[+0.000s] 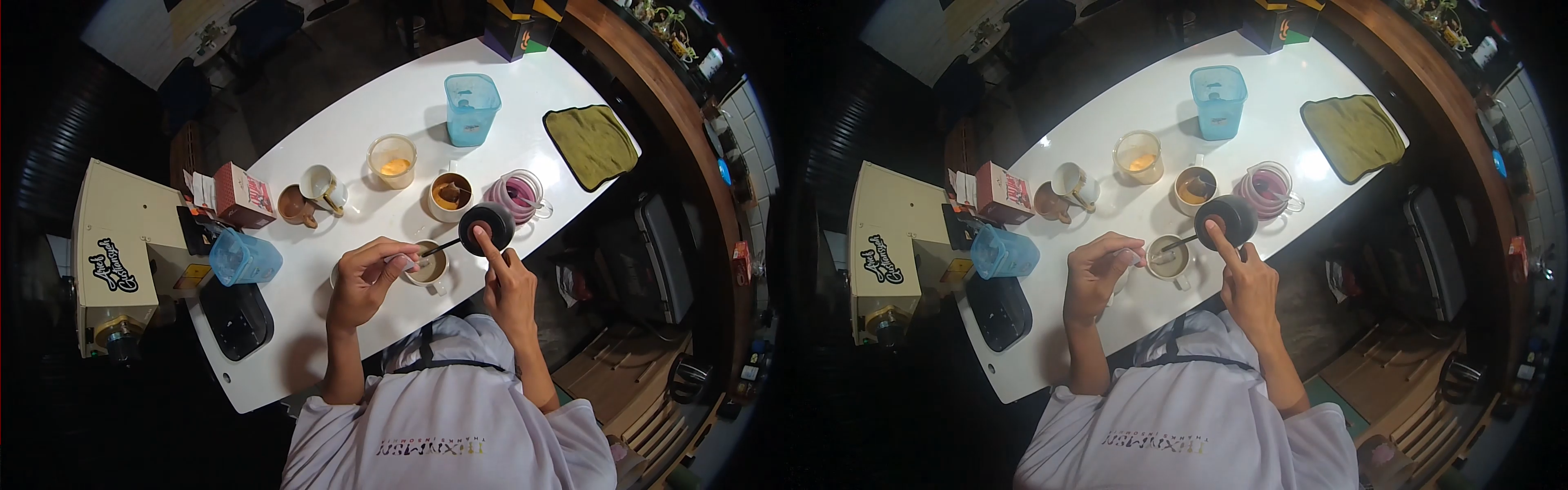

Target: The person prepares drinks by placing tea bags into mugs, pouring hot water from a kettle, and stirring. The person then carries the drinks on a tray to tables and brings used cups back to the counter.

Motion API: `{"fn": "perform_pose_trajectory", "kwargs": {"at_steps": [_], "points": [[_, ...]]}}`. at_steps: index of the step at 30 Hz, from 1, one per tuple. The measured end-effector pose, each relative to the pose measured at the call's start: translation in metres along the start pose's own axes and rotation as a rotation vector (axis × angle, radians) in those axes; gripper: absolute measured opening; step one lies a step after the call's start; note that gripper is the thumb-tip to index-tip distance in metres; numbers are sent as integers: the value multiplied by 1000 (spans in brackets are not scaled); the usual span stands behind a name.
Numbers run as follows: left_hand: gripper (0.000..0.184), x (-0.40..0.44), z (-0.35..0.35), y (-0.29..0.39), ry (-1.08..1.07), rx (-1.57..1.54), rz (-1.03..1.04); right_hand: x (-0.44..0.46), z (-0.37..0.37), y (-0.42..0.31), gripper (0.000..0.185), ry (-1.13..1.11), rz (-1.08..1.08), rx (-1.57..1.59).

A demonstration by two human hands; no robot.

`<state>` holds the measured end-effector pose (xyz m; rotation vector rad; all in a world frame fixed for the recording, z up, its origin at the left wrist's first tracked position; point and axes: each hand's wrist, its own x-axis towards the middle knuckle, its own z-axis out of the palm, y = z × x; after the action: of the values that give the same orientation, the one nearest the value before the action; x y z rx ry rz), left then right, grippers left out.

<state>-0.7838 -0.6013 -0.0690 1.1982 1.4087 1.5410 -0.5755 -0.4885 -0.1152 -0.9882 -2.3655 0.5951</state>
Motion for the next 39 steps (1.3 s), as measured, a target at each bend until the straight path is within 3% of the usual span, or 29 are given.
{"fn": "perform_pose_trajectory", "kwargs": {"at_steps": [17,23,29,31,39], "points": [[17,7,3,-5,80,-37,-81,-5,-3,0,89,22,41,25],[17,5,-2,1,-39,-7,38,-5,-3,-1,88,24,54,45],[17,10,-2,-5,-10,23,-35,-5,-4,1,83,-6,79,44],[17,7,-3,0,-37,27,-2,-5,-1,4,78,38,124,238],[18,14,-9,-1,-37,88,-53,-9,-3,12,75,-18,411,402]]}}
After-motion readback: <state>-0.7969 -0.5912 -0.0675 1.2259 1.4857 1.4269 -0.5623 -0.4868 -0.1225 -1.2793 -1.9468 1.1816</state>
